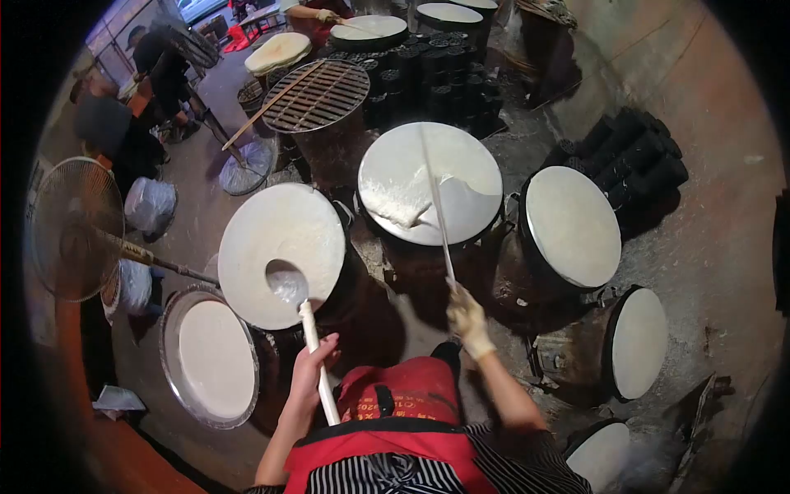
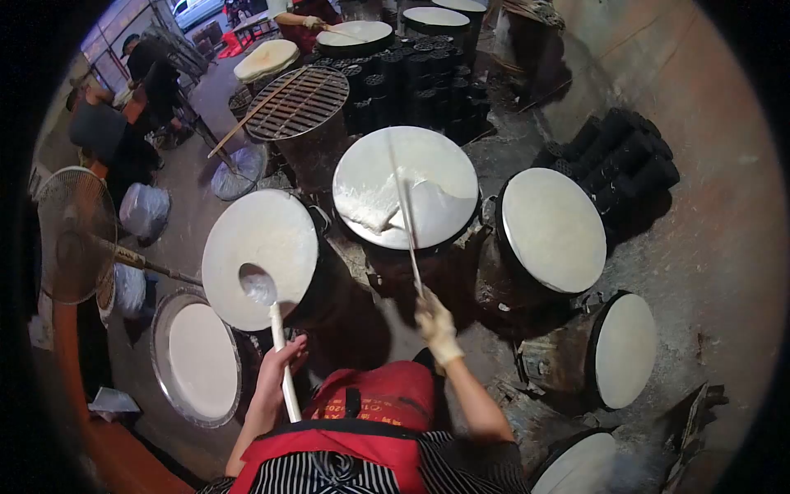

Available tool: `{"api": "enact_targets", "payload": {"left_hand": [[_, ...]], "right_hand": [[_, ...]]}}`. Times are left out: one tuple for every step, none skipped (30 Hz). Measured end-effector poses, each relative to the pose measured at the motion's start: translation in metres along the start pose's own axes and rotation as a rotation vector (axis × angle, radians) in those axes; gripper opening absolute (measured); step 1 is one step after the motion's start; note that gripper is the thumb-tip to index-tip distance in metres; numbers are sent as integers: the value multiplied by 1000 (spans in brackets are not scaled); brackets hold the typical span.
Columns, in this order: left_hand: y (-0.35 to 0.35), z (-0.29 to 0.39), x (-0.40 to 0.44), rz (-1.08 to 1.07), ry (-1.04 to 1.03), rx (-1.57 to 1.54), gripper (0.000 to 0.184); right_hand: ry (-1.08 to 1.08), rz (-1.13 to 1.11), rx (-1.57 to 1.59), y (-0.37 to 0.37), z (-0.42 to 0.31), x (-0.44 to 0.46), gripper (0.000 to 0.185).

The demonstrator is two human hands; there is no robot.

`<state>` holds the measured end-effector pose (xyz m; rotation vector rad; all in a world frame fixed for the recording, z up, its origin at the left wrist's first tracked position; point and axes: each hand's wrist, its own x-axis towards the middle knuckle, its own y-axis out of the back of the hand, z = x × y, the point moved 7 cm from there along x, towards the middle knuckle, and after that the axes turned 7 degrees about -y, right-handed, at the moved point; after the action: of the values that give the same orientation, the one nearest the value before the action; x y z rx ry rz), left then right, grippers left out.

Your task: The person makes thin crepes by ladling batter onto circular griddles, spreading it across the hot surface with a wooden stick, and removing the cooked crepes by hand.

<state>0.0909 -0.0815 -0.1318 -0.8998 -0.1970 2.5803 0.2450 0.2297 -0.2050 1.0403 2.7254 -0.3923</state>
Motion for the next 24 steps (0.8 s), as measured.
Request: {"api": "enact_targets", "payload": {"left_hand": [[13,4,-14,39,11,19,28],[24,9,-28,58,-11,57,32],[41,5,-37,96,-22,57,31],[51,7,-48,129,-31,52,27],[60,7,-57,160,-39,48,22],[76,0,-59,158,-91,-8,12],[87,-4,-64,186,-89,-57,9],[95,-7,-67,191,-96,-66,8],[103,-10,-69,195,-104,-73,8],[113,-15,-67,190,-105,-79,7],[113,-15,-68,184,-100,-85,8],[110,-12,-69,178,-94,-92,8],[106,-10,-70,172,-89,-103,8],[103,-9,-70,143,-79,-86,15],[100,-9,-68,135,-80,-73,17],[95,-9,-66,128,-81,-59,18],[89,-9,-65,123,-81,-46,20],[81,-7,-64,103,-64,-35,21],[72,-5,-63,91,-53,-41,20],[62,-4,-63,82,-41,-48,18],[55,-4,-63,73,-31,-55,16],[50,-4,-61,42,-48,-34,15],[43,-5,-60,34,-57,-35,14],[35,-4,-59,26,-66,-34,12]], "right_hand": [[-245,-55,236,-41,-11,-1,54],[-245,-70,254,-77,-3,18,50],[-109,-77,126,-111,1,49,47],[90,-42,-58,-141,-1,79,44],[169,-8,-131,-167,2,106,41],[22,-19,21,-190,14,132,30],[-284,36,290,-205,48,167,33],[-313,89,414,-214,58,178,45],[-103,156,305,-217,63,185,46],[-330,123,522,-217,80,179,41],[-557,90,740,-221,92,165,37],[-489,136,751,-214,93,145,26],[-377,191,595,-204,92,124,18],[-358,228,519,-195,85,99,17],[-336,264,446,-181,74,77,16],[-373,209,573,-167,74,63,18],[-411,150,699,-152,73,50,21],[-360,185,669,-130,73,46,27],[-196,246,434,-109,62,43,28],[-266,248,481,-92,61,42,29],[-336,248,528,-78,60,45,32],[-343,242,609,-77,62,54,35],[-350,238,691,-78,55,59,38],[-307,273,679,-91,48,66,40]]}}
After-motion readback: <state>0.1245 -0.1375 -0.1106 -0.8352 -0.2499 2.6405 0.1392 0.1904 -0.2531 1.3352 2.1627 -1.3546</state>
